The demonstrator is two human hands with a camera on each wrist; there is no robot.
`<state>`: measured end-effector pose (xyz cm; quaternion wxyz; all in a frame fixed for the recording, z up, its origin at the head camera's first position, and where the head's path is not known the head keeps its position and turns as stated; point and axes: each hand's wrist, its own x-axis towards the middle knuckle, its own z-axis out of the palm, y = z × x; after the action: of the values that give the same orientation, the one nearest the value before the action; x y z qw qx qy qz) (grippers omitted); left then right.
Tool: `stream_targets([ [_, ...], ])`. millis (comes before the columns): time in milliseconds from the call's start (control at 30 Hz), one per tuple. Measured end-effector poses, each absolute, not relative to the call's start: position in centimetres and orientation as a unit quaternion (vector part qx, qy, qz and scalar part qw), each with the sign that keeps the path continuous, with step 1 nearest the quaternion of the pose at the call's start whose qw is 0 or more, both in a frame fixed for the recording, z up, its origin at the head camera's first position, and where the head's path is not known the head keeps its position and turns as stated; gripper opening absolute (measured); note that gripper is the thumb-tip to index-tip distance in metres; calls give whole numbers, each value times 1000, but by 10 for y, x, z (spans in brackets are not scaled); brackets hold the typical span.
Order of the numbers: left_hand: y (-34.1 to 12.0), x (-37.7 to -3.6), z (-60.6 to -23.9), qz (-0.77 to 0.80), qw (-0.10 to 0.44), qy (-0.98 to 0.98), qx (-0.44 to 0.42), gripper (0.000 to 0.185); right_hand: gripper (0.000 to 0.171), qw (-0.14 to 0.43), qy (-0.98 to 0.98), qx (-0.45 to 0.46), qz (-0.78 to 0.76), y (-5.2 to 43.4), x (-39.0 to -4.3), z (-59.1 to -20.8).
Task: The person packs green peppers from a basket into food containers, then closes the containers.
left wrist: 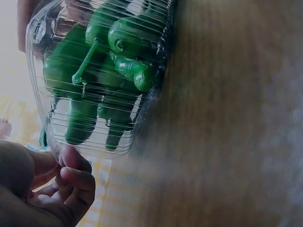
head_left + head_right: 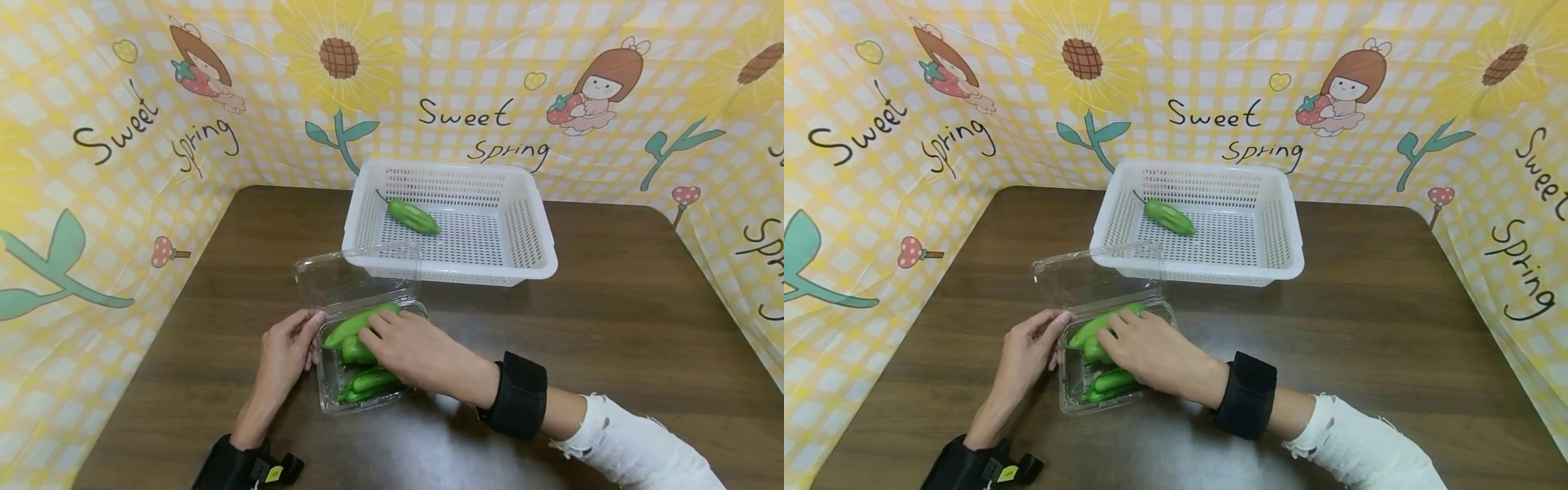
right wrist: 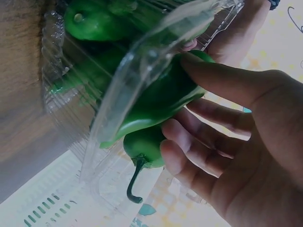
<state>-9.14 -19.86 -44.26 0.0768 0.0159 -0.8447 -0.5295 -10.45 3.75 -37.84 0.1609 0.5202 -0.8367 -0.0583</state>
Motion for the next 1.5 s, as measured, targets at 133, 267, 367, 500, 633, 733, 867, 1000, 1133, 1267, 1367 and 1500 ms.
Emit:
stream_targets([
  [133, -198, -92, -443, -531, 80, -843, 13, 26, 18, 148, -841, 518, -57, 40, -104, -379],
  [267, -198, -92, -442, -533, 82, -842, 11, 25, 19, 139, -844, 515, -53, 43, -104, -378],
  [367, -198, -91, -442, -533, 81, -842, 11, 25, 19, 143, -844, 515, -48, 44, -104, -378],
  [500, -198, -91, -441, -535, 80, -841, 10, 25, 19, 153, -844, 512, -40, 45, -104, -379],
  [633, -197, -90, -440, -536, 82, -840, 10, 25, 17, 162, -843, 512, -35, 44, -105, -380],
  [733, -197, -91, -441, -536, 83, -840, 10, 25, 17, 162, -840, 516, -37, 44, -105, -379],
  [867, -198, -91, -442, -534, 83, -841, 12, 25, 22, 150, -839, 523, -25, 45, -106, -376],
  [1000, -198, -92, -443, -532, 84, -843, 13, 25, 32, 144, -838, 526, 16, 50, -112, -364],
  [1133, -198, -92, -443, -529, 84, -844, 12, 25, 25, 158, -840, 515, 68, 59, -123, -347],
  [1267, -198, -93, -442, -529, 84, -845, 9, 24, 21, 176, -844, 496, 103, 70, -132, -332],
  [1367, -198, -93, -443, -529, 85, -844, 6, 24, 20, 182, -851, 480, 112, 78, -139, -322],
  [1500, -197, -93, -442, -528, 87, -845, 6, 23, 20, 186, -859, 461, 126, 86, -148, -311],
])
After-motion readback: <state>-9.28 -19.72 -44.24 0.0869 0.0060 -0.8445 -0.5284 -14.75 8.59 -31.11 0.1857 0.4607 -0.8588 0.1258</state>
